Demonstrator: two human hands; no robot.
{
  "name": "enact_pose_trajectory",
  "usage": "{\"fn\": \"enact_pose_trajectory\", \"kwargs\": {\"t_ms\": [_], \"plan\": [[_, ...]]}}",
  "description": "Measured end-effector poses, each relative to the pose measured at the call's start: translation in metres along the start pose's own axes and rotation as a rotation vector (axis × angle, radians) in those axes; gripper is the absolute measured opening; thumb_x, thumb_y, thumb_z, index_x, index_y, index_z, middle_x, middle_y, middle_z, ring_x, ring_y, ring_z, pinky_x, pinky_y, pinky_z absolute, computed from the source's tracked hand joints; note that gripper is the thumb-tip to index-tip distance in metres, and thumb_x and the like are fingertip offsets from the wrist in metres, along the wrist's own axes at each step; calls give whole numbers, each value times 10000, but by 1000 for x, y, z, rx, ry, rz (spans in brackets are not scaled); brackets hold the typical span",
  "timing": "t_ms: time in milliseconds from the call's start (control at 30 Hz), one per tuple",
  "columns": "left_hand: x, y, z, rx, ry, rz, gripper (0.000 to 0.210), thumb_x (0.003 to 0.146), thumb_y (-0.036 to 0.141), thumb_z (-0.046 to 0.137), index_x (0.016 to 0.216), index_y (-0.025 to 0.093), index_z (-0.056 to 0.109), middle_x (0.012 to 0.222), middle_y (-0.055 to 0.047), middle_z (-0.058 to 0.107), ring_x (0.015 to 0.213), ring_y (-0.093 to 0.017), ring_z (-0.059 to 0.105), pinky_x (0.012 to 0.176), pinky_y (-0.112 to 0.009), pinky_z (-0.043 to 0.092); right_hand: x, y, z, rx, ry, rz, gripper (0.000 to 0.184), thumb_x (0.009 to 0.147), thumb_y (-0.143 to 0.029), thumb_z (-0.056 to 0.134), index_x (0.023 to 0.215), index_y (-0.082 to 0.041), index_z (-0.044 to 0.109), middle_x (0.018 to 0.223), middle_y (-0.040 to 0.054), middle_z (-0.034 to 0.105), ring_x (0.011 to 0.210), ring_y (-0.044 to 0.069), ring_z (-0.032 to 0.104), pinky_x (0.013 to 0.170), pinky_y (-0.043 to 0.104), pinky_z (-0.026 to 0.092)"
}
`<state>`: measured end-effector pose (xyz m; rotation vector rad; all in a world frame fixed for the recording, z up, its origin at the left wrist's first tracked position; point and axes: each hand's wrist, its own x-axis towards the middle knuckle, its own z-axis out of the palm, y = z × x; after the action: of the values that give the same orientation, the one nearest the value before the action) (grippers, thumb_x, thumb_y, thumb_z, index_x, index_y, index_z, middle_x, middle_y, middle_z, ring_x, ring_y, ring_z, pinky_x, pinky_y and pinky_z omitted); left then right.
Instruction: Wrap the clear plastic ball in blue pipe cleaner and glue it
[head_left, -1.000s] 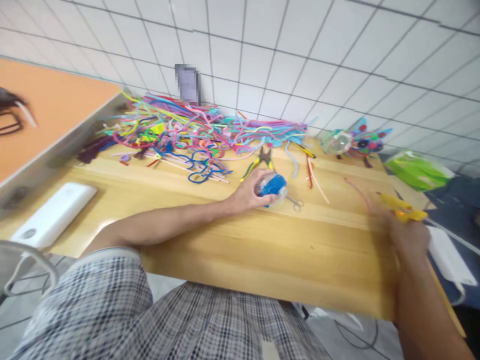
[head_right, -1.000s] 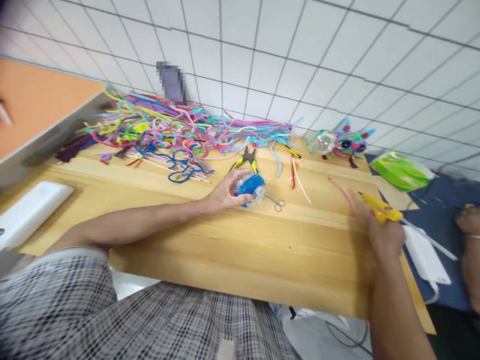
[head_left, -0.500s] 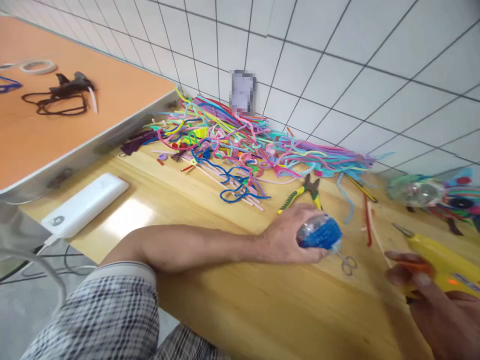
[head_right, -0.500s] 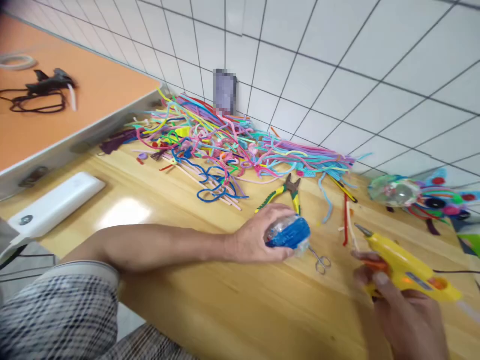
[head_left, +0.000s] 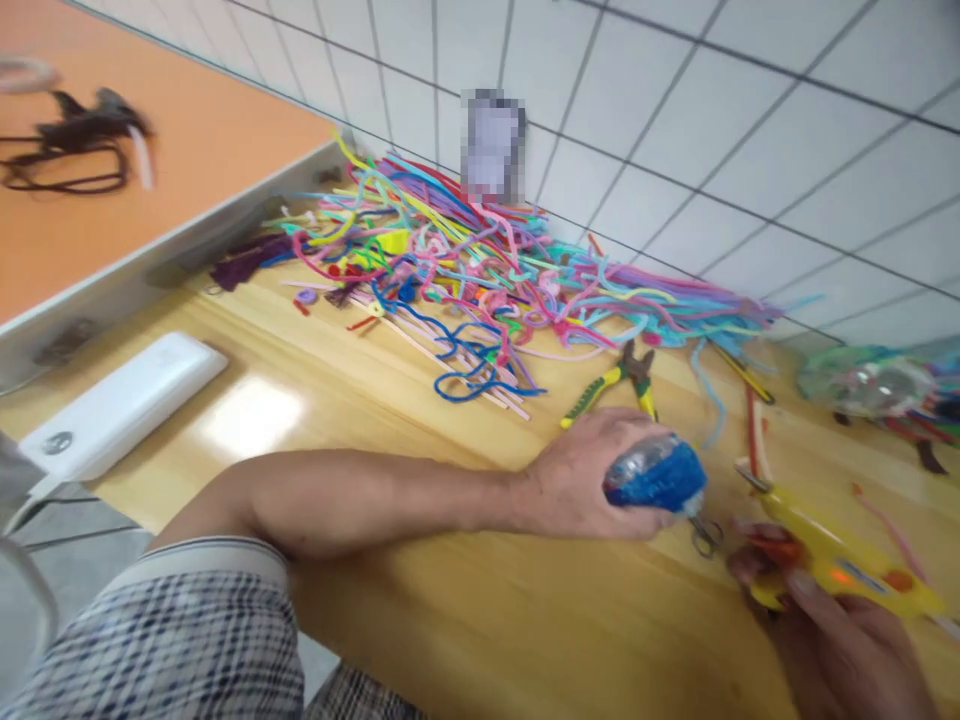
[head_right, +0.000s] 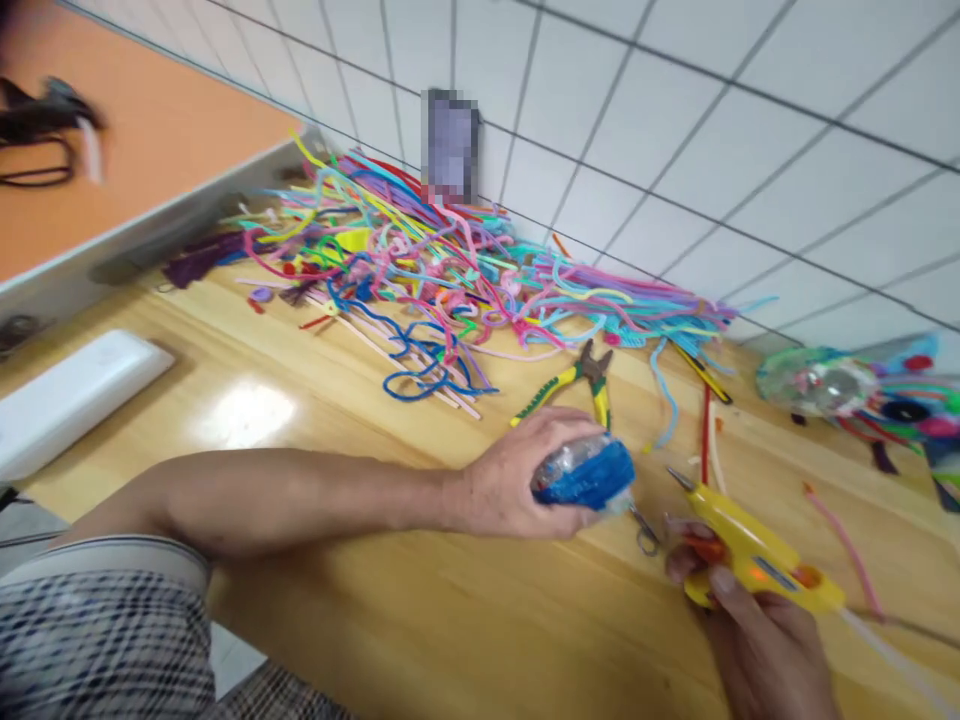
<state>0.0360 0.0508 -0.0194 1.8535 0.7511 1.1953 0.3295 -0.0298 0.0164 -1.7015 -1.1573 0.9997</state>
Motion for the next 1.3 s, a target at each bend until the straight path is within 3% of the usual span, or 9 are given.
{"fn": "enact_pose_trajectory", "kwargs": {"t_ms": [100,233,333,533,933,1133,1300], "plan": [[-6,0,-3,-15,49,66,687,939,431,805,1540,190,577,1541,-210,668,1493,-374,633,1287,-574,536,-7,-12,9,160,-4,44,235,807,-514,960,981,-375,885,1036,95,818,735,246,714,718,456,676],[-9,-6,-10,87,31,112,693,987,414,808,1592,212,538,1585,-192,637,1527,-345,609,1313,-541,511,-6,-24,8,108,-169,-142,414,803,-651,950,1001,-299,862,897,59,825,654,212,698,659,403,652],[-9,-7,-16,141,-16,109,725,1006,481,805,1625,244,513,1610,-172,627,1537,-348,602,1309,-540,514,-7,-31,6,47,-230,-202,367,899,-642,889,1048,-309,857,994,53,856,712,202,714,726,405,668],[-10,-9,-20,189,-22,106,758,1025,576,784,1660,291,487,1637,-148,604,1559,-346,585,1327,-547,501,-15,-31,8,-12,-339,-244,394,951,-677,820,937,-284,830,810,43,764,925,279,786,806,417,669],[-11,-17,-25,222,-35,98,808,1017,673,771,1667,293,475,1619,-142,603,1541,-349,606,1304,-540,532,-15,-12,18,-24,-388,-281,302,1007,-551,772,1098,-277,860,911,40,800,887,244,755,837,402,651],[-10,-18,-25,234,-47,112,813,1017,676,772,1668,297,468,1625,-143,607,1559,-353,593,1308,-555,522,-16,-8,21,-25,-425,-271,313,1023,-528,756,1146,-264,872,1129,72,861,1086,277,799,1053,459,644],[-10,-18,-24,224,-48,94,830,1006,693,777,1668,298,470,1633,-148,600,1560,-353,592,1310,-549,519,-18,-9,20,-76,-397,-332,278,1042,-495,729,1121,-262,858,1178,77,850,1142,284,801,1045,452,652]]}}
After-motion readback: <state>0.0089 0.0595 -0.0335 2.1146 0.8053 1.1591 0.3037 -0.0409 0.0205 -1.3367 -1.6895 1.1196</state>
